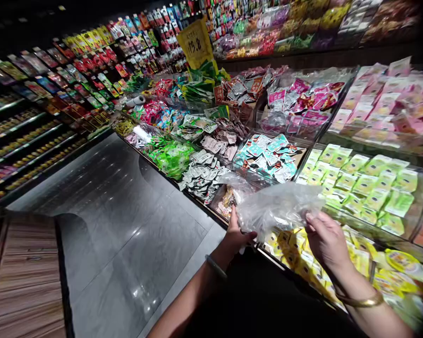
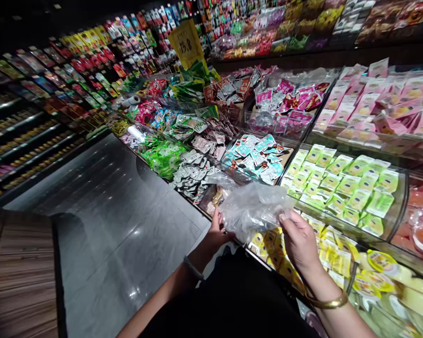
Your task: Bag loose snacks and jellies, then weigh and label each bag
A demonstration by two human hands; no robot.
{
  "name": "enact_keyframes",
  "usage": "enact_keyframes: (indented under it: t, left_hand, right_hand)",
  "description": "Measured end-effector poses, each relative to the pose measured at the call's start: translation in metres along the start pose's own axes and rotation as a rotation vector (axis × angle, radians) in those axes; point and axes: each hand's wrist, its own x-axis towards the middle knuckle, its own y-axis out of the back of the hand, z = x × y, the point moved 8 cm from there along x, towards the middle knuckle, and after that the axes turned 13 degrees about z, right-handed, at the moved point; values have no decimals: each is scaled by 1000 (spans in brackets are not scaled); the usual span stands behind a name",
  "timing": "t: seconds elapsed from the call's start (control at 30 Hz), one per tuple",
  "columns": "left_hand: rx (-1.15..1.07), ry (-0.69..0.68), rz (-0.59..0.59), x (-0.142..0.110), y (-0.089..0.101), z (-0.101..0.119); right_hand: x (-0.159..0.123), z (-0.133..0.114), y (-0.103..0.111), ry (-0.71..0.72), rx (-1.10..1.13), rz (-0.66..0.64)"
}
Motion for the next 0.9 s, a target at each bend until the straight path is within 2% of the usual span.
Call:
enact_keyframes:
  t: [0.07, 0.13, 0.23, 0.37, 0.43, 0.53, 0.67, 0.73, 0.8, 0.83, 0.9]
  left_hand:
    - [-60, 16, 3, -6, 11, 7]
    - [-107, 58, 33, -10, 31, 12]
    - [-134, 77, 151, -9, 79, 22]
    - [-122, 35, 341, -7, 156, 41]
    - [-104, 31, 407, -9, 189, 49]
    - [-79, 38, 451, -13, 226, 57]
    - [-67, -3, 527, -21, 267, 72]
    - [-73, -70, 581, -32, 282, 85]
    - [-68, -109, 568, -47, 280, 95]
    - [-60, -102, 516, -54, 271, 96]
    - [-40, -36, 350, -67, 241, 90]
  right_hand:
    - [-24, 18, 0, -227, 134, 88]
    - [-44, 33, -4, -373, 180, 149]
    - [-59, 45, -11, -418, 138, 152]
    - [-51, 50, -16, -270, -53, 145]
    - [-44, 47, -27, -148, -178, 93]
    - [-43, 31, -53, 52, -301, -6]
    - [-60, 5, -88, 185, -368, -116]
    - [-78, -13, -113, 338, -456, -193]
    - [-107, -26, -149, 549, -559, -329]
    - [-125, -28, -171, 651, -601, -421]
    - [-166, -23, -213, 808, -665, -630]
